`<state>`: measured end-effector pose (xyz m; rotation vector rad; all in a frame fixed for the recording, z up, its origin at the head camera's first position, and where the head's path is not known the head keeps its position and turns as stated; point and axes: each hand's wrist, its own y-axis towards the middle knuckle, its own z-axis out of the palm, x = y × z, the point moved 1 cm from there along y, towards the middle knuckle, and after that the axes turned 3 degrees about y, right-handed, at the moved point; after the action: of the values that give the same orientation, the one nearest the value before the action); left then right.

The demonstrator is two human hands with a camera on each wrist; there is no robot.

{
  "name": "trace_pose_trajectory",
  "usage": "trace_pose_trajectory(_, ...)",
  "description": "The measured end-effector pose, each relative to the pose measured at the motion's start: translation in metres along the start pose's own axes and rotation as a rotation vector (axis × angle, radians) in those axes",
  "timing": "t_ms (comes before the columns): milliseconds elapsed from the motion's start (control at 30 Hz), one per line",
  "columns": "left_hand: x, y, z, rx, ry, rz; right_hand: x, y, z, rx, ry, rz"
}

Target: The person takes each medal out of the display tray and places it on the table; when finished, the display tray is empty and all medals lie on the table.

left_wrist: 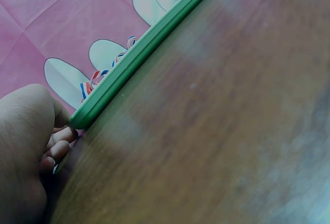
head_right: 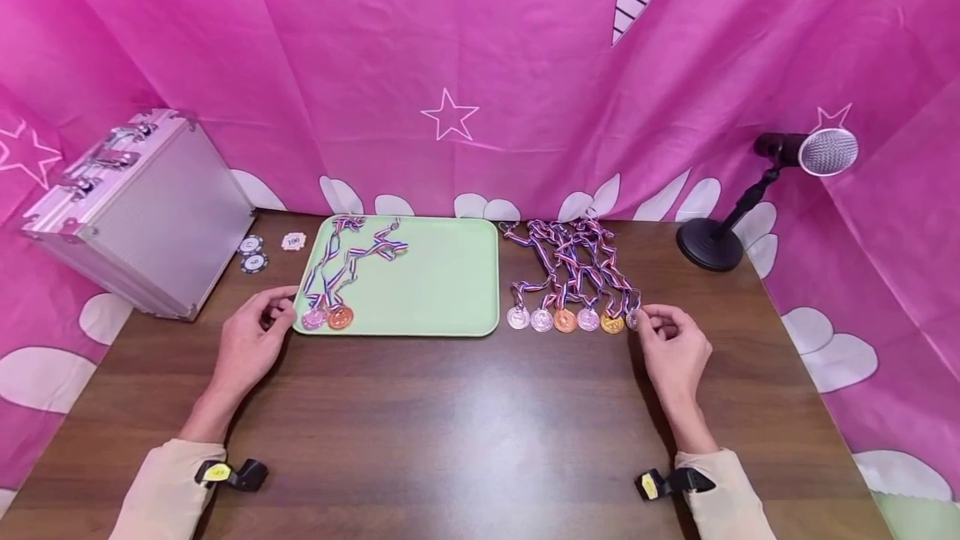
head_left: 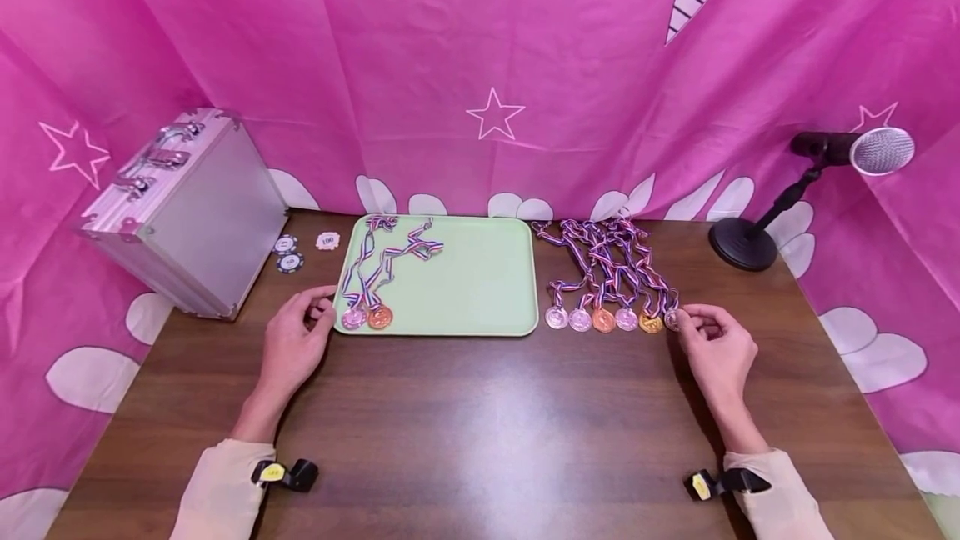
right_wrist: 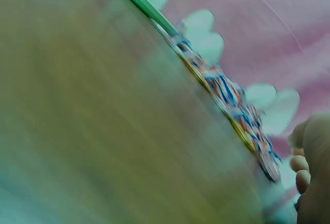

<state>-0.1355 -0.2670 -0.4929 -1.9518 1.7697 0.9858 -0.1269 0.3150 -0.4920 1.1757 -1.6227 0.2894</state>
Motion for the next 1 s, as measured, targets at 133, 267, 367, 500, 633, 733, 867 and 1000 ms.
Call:
trace_pose_trajectory(133,0.0,-0.001,0.001,-0.014,-0.013,0.008,0.015,-0.012,0.01,0.037,0.037,-0.101)
trace_pose_trajectory(267,0.001,0.0,0.002,-0.014,-0.01,0.008,0.031,-0.025,0.021,0.087,0.073,-0.146)
trace_pose_trajectory(367,0.001,0.0,0.002,-0.007,-0.005,0.005,0.043,-0.033,0.031,0.126,0.09,-0.178)
trace_pose_trajectory(500,0.001,0.0,0.002,-0.013,-0.01,0.007,0.06,-0.042,0.048,0.206,0.127,-0.257)
trace_pose_trajectory(633,0.001,-0.001,0.002,-0.036,-0.024,0.029,0.076,-0.051,0.067,0.314,0.152,-0.338)
trace_pose_trajectory(733,0.001,-0.001,0.003,-0.05,-0.03,0.044,0.091,-0.059,0.082,0.395,0.158,-0.365)
trace_pose_trajectory(867,0.001,-0.001,0.003,-0.057,-0.032,0.051,0.111,-0.071,0.102,0.505,0.149,-0.371)
trace_pose_trajectory(1000,0.001,-0.001,0.003,-0.054,-0.035,0.047,0.13,-0.082,0.126,0.599,0.117,-0.386)
